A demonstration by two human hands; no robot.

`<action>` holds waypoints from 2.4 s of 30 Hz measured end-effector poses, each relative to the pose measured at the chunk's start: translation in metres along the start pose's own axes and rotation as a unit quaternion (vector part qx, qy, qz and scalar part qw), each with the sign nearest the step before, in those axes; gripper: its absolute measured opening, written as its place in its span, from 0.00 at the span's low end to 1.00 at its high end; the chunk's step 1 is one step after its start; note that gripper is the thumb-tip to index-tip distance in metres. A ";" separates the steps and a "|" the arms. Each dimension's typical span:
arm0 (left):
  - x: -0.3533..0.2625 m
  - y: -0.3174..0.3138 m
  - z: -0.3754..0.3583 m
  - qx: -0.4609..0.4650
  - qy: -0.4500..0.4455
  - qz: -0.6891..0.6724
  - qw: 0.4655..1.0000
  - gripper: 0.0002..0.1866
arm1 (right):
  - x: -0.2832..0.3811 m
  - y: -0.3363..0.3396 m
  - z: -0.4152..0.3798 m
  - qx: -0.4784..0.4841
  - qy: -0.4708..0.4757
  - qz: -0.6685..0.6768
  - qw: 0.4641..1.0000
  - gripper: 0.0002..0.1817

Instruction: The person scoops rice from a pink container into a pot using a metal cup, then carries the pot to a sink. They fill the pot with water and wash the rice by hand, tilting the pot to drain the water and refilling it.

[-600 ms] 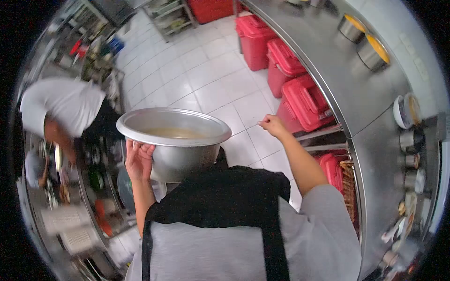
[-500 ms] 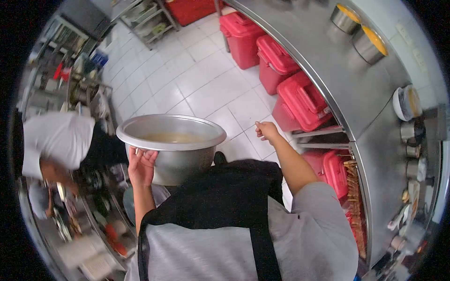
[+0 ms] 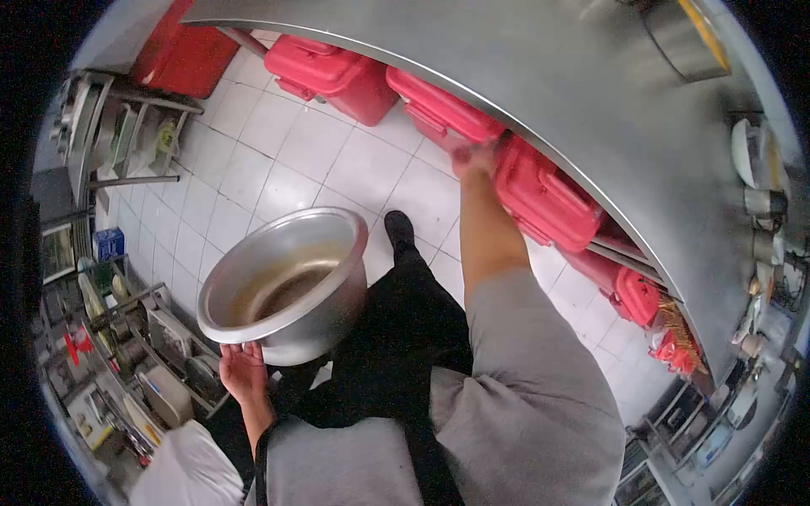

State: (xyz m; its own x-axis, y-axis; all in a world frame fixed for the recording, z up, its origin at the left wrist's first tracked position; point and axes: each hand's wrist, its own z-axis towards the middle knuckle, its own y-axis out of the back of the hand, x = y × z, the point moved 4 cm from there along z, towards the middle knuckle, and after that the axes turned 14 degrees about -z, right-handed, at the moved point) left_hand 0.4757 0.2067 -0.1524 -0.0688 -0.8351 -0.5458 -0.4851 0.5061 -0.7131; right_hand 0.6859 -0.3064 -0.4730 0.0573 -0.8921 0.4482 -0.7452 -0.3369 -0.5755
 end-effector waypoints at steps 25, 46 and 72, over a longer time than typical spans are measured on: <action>-0.108 -0.010 0.183 0.046 0.081 0.124 0.988 0.20 | -0.104 0.032 -0.127 -0.198 0.092 0.047 0.975 0.20; -0.108 -0.002 0.216 0.019 0.083 0.137 0.987 0.27 | -0.101 0.057 -0.163 -0.200 0.002 -0.082 0.976 0.42; -0.163 0.029 0.209 -0.076 0.039 0.141 0.986 0.23 | 0.034 -0.106 -0.221 0.005 -0.057 -0.196 0.979 0.30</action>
State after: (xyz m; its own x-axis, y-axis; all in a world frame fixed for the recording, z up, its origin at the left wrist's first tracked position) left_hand 0.6545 0.4025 -0.1763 -0.2825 -0.6831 -0.6735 -0.5618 0.6869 -0.4610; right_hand 0.6197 -0.2341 -0.2453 0.4116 -0.7205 0.5580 -0.6439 -0.6632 -0.3814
